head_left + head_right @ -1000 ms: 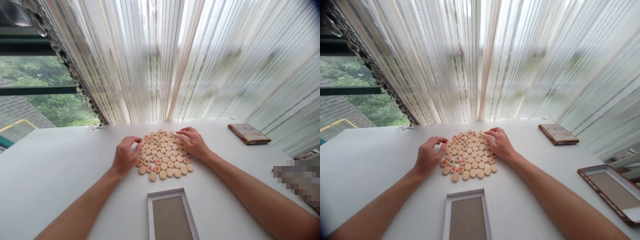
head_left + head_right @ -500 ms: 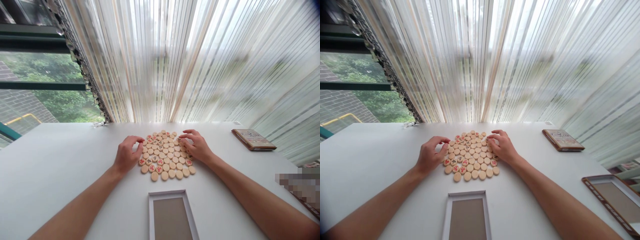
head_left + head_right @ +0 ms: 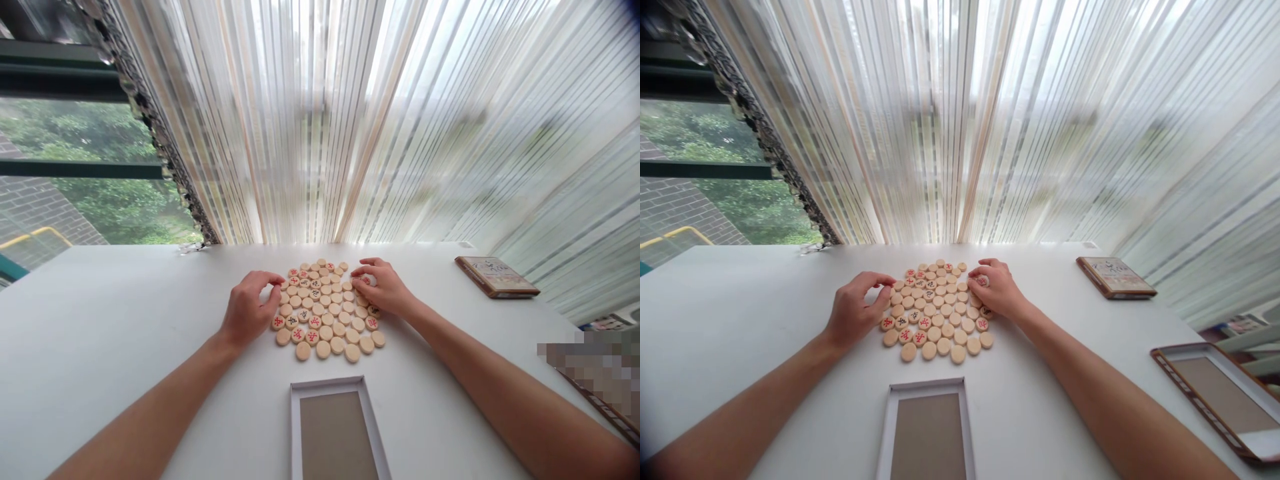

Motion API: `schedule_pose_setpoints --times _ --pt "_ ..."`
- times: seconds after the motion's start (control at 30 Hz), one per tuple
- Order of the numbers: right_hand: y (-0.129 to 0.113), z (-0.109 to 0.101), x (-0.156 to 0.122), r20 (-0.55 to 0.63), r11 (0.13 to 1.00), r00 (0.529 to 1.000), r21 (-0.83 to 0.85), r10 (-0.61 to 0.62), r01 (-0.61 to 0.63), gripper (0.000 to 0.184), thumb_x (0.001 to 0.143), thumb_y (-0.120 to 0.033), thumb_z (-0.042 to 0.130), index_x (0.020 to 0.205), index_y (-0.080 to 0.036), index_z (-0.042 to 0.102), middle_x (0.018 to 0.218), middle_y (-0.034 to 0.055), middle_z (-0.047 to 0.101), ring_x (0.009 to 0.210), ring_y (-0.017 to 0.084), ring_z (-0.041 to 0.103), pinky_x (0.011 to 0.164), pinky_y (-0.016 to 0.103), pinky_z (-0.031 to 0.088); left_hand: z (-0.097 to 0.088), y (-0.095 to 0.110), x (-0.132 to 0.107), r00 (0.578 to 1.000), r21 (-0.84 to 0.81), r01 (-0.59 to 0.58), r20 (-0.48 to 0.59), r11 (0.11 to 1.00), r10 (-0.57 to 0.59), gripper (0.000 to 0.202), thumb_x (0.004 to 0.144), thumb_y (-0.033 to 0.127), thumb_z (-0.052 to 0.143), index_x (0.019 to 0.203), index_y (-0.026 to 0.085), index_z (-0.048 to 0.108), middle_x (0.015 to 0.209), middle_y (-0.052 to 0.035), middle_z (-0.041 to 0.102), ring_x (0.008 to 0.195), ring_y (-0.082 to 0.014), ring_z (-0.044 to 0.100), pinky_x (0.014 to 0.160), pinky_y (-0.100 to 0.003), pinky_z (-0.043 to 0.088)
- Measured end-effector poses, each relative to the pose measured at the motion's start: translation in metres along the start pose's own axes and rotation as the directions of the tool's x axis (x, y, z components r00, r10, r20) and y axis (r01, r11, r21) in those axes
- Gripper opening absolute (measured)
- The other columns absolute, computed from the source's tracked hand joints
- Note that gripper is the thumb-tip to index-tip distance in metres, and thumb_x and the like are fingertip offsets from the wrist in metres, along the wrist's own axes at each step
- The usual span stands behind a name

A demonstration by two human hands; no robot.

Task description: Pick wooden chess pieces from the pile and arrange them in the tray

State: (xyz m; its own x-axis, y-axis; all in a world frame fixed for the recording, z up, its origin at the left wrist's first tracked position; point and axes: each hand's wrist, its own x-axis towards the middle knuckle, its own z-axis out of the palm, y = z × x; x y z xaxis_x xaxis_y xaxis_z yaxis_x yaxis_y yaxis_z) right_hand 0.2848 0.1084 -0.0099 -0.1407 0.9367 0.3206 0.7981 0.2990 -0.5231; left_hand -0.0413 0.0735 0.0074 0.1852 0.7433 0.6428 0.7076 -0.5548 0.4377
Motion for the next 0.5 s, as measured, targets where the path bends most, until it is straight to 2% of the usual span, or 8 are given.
schedule_pose_setpoints --times 0.17,0.37,0.5 --pt "-0.002 -0.003 -0.001 0.000 0.999 1.000 0.032 0.004 -0.004 0.015 0.088 -0.035 0.073 0.093 -0.024 0.082 0.141 0.0155 0.062 0.138 0.038 0.051 0.115 0.058 0.040 0.000 0.000 0.000 1.000 -0.001 0.003 -0.002 1.000 -0.003 0.019 0.095 0.022 0.056 0.095 0.018 0.075 0.095 -0.0067 0.079 0.091 -0.0237 0.072 0.089 -0.035 0.058" --pt "-0.008 -0.005 -0.001 -0.014 0.992 1.000 0.123 0.026 -0.024 0.011 0.082 -0.033 0.077 0.084 -0.022 0.075 0.135 0.0153 0.066 0.133 0.040 0.055 0.111 0.061 0.042 -0.001 0.001 0.000 1.000 -0.022 -0.006 0.000 1.000 0.006 0.019 0.096 0.021 0.056 0.094 0.019 0.075 0.093 -0.0062 0.078 0.092 -0.0234 0.072 0.089 -0.035 0.057" --pt "-0.015 -0.014 0.000 -0.067 0.970 0.997 0.241 0.033 -0.016 0.017 0.088 -0.040 0.073 0.091 -0.023 0.070 0.132 0.0135 0.070 0.126 0.036 0.061 0.106 0.058 0.049 -0.003 0.005 0.000 1.000 -0.072 -0.017 -0.005 0.997 0.016 0.019 0.096 0.020 0.056 0.094 0.018 0.075 0.094 -0.0070 0.078 0.093 -0.0237 0.072 0.090 -0.036 0.057"
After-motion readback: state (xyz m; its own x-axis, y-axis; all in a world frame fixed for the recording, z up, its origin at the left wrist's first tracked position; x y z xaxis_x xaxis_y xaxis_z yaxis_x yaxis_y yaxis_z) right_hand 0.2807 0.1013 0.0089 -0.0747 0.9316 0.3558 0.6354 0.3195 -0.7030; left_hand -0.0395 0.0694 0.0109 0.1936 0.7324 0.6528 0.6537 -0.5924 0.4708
